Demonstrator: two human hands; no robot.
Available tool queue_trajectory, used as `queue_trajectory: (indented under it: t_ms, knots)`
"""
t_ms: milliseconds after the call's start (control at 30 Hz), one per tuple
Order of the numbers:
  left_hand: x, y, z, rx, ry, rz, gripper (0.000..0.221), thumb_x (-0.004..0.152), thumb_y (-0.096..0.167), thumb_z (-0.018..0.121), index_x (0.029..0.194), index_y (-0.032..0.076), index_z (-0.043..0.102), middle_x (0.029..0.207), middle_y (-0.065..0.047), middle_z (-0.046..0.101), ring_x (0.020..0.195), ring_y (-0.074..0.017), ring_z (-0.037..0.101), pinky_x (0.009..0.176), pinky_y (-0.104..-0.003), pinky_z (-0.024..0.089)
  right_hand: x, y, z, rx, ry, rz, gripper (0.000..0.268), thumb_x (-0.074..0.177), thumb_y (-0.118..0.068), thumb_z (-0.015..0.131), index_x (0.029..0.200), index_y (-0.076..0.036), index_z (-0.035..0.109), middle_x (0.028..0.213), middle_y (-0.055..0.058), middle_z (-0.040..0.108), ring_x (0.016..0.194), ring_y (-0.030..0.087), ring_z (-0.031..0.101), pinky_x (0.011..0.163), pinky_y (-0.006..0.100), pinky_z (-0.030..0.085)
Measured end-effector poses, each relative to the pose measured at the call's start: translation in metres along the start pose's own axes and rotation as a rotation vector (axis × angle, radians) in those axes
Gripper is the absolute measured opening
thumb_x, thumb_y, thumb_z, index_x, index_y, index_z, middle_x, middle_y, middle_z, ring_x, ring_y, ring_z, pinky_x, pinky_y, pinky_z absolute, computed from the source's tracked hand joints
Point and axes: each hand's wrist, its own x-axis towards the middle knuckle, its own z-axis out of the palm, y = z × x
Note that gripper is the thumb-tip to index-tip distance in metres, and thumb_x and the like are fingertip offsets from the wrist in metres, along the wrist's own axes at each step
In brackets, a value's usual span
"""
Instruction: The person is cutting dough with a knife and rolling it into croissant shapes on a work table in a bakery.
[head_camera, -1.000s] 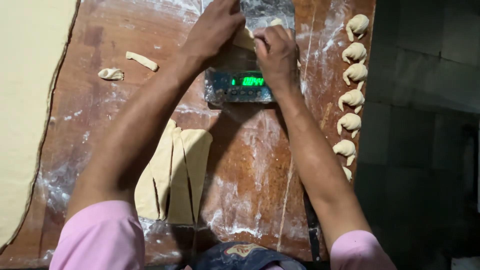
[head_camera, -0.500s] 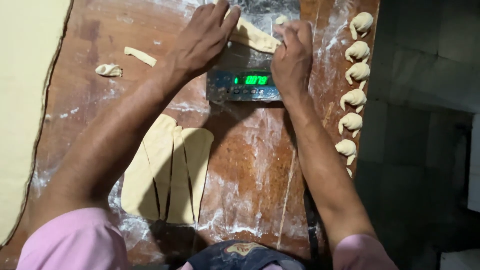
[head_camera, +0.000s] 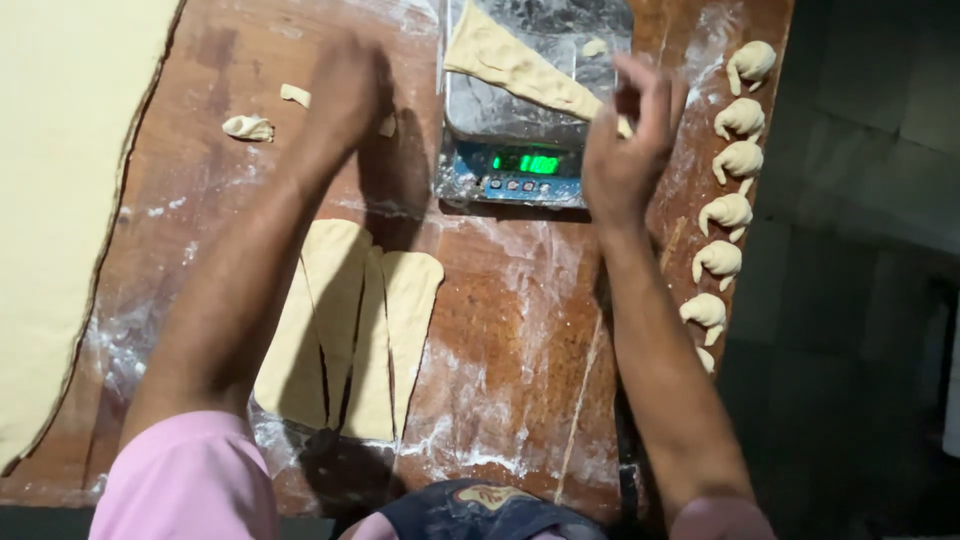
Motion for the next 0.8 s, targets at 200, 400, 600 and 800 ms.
queue_trajectory:
  t_ms: [200,400,600,800]
  knots:
    - [-0.055,0.016,0.002,-0.140,-0.080,-0.031,0.009,0.091,0.010,0.064,0.097,0.003,0.065,0.097,-0.021,0.056,0.093,-0.0439,0.055,0.079,-0.055,0.045,-0.094,-0.043,-0.008,0.094,-0.140,0.183,0.019,0.099,0.001,0.060,0.117,0.000,0.064,0.119,0.015,0.064,0.115,0.027,0.064,0.101,0.038,0.057]
    - [-0.062,0.002,-0.038,-0.122,-0.093,-0.059,0.008,0.093,0.012,0.065,0.094,0.004,0.063,0.101,-0.021,0.057,0.100,-0.0407,0.056,0.081,-0.052,0.043,-0.176,-0.061,-0.009,0.246,-0.295,0.553,0.027,0.096,0.006,0.057,0.123,0.000,0.061,0.120,0.014,0.059,0.111,0.022,0.066,0.090,0.029,0.063]
    - [-0.055,-0.024,-0.072,0.085,-0.214,0.095,0.011,0.100,0.017,0.063,0.098,0.006,0.061,0.106,-0.016,0.061,0.107,-0.0379,0.056,0.090,-0.051,0.042,-0.203,-0.063,-0.012,0.185,-0.387,0.701,0.027,0.097,-0.002,0.062,0.123,-0.004,0.066,0.119,0.011,0.063,0.099,0.017,0.069,0.085,0.029,0.064]
    - [-0.063,0.048,-0.093,-0.363,-0.526,-0.303,0.014,0.105,0.015,0.056,0.113,0.005,0.061,0.102,-0.017,0.067,0.090,-0.0340,0.067,0.077,-0.046,0.054,-0.186,-0.067,0.004,0.414,-0.365,0.645,0.028,0.100,-0.003,0.063,0.128,0.001,0.063,0.119,0.016,0.063,0.107,0.021,0.067,0.093,0.033,0.060]
